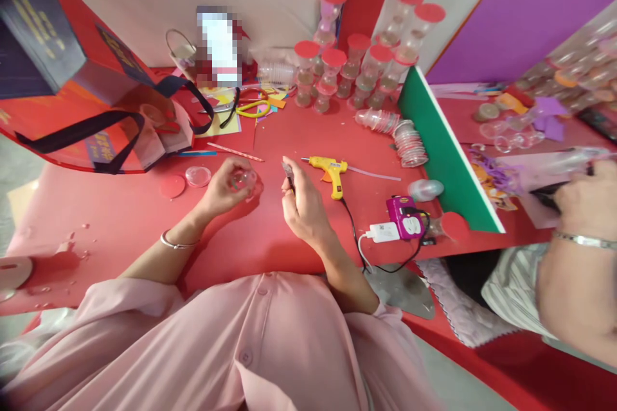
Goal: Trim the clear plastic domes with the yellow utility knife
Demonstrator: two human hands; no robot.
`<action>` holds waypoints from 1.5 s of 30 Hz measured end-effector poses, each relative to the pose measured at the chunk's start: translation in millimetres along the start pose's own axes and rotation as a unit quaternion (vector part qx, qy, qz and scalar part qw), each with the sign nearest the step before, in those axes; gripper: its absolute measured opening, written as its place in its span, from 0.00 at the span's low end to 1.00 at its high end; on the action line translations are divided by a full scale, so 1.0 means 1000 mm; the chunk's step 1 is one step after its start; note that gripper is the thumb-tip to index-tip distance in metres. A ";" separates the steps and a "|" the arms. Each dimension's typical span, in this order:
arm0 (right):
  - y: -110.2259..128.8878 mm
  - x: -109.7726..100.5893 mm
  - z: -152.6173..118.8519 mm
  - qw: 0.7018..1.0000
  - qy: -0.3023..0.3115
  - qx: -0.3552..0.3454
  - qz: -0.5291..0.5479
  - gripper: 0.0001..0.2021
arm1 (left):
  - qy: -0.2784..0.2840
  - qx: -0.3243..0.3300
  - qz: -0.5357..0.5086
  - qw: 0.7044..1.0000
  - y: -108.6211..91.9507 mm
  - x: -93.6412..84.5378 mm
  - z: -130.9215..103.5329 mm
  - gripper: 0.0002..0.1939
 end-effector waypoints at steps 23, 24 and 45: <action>-0.030 -0.014 -0.046 0.995 -0.092 0.048 0.005 0.22 | 0.015 0.043 0.350 0.936 -0.010 -0.007 -0.019 0.24; -0.030 -0.015 -0.045 0.994 -0.094 0.050 0.002 0.20 | -0.045 0.023 0.316 0.947 -0.009 -0.018 -0.018 0.26; 0.035 -0.105 -0.013 0.963 -0.243 0.002 0.113 0.11 | -0.142 -0.117 0.096 0.978 -0.010 0.027 -0.038 0.18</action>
Point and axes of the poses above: each hand's wrist, its own z-axis towards the middle knuckle, its own x-axis out of the palm, y = z × x, the point moved 6 cm from there along z, towards the middle knuckle, and after that the axes turned 15 degrees about -y, right-handed, at the moved point
